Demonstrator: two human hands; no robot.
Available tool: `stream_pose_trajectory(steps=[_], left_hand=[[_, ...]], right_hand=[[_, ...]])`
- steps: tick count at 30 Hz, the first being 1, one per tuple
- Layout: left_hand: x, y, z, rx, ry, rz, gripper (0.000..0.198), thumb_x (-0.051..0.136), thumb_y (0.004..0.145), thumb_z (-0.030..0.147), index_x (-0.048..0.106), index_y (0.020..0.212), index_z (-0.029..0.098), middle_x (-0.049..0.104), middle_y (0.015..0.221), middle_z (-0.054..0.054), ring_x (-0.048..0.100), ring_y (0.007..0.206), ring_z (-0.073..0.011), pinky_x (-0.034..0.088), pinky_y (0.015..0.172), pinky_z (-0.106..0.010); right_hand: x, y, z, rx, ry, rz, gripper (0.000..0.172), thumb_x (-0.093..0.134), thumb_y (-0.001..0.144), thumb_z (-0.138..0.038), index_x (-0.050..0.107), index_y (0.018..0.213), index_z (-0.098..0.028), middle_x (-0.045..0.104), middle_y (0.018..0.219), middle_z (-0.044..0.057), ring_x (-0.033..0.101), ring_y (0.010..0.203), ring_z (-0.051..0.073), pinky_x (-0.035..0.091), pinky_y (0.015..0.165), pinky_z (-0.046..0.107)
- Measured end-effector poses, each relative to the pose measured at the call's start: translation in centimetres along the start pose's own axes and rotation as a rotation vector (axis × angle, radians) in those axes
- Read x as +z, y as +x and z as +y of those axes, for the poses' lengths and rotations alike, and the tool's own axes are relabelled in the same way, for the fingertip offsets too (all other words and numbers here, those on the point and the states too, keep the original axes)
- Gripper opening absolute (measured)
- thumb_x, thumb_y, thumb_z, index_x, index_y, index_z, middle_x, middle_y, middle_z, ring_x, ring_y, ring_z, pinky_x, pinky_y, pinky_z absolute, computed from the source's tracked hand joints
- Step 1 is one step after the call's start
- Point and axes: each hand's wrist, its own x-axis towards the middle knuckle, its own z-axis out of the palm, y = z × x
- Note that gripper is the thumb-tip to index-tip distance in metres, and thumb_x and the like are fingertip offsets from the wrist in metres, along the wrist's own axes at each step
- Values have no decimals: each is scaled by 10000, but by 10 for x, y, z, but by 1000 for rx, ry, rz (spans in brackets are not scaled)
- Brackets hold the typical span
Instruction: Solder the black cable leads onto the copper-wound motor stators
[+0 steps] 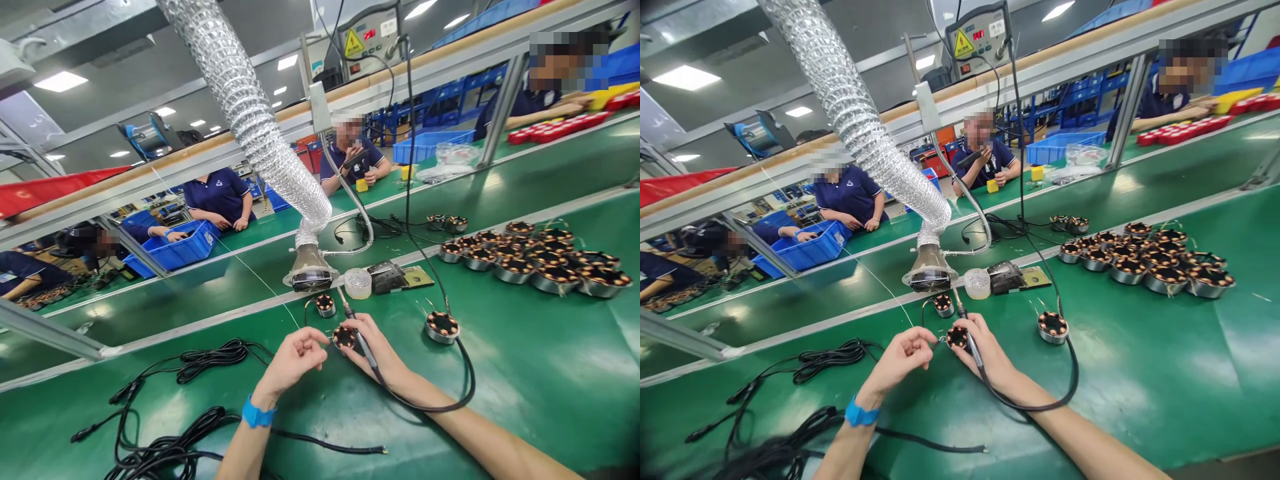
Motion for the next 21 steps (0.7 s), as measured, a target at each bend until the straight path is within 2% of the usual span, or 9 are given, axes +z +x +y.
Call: stream_pose_trajectory(steps=[3, 7, 10, 13, 17, 19, 21], left_hand=[[6, 6, -5, 52, 6, 125, 465, 743, 860, 531, 768, 1095, 130, 561, 601, 15, 509, 578, -129, 367, 631, -272], [9, 9, -11, 88, -26, 188, 468, 709, 888, 549, 799, 1059, 122, 523, 541, 17, 443, 536, -121, 325, 612, -287], [8, 9, -11, 98, -51, 189, 451, 699, 898, 553, 796, 1019, 130, 522, 530, 18, 435, 528, -115, 314, 610, -284], [10, 9, -8, 104, -67, 194, 474, 713, 878, 579, 780, 994, 125, 555, 548, 6, 470, 553, -130, 349, 635, -291], [14, 10, -5, 105, -78, 202, 537, 743, 828, 634, 764, 972, 118, 596, 585, -17, 505, 601, -152, 377, 668, -299], [13, 10, -6, 93, -61, 190, 543, 702, 853, 660, 760, 910, 123, 589, 582, -19, 457, 582, -140, 343, 638, -294], [12, 10, -9, 62, -46, 155, 560, 644, 896, 670, 752, 838, 124, 578, 580, -19, 368, 546, -115, 278, 594, -288]], right_hand=[[-1, 4, 1, 10, -19, -52, 340, 668, 920, -252, 577, 1245, -291, 558, 1177, 35, 700, 960, 168, 613, 882, 317], [-6, 8, -9, 1, -35, -47, 371, 671, 923, -257, 580, 1278, -310, 584, 1193, 46, 708, 1007, 193, 621, 881, 324], [-7, 14, -26, -14, 11, 48, 332, 662, 942, -271, 597, 1264, -323, 604, 1189, 53, 719, 1026, 207, 632, 880, 335], [-2, 22, -43, -7, 108, 138, 278, 651, 955, -265, 617, 1225, -320, 611, 1138, 41, 738, 925, 180, 643, 845, 319], [9, 31, -53, 10, 199, 205, 264, 673, 931, -245, 629, 1179, -323, 609, 1073, 16, 743, 795, 155, 631, 683, 271], [13, 33, -54, 16, 232, 227, 259, 675, 930, -247, 621, 1171, -325, 607, 1043, 3, 738, 745, 150, 624, 667, 280], [17, 33, -53, 25, 269, 226, 264, 673, 936, -253, 605, 1180, -324, 612, 1009, -10, 738, 724, 150, 630, 715, 307]])
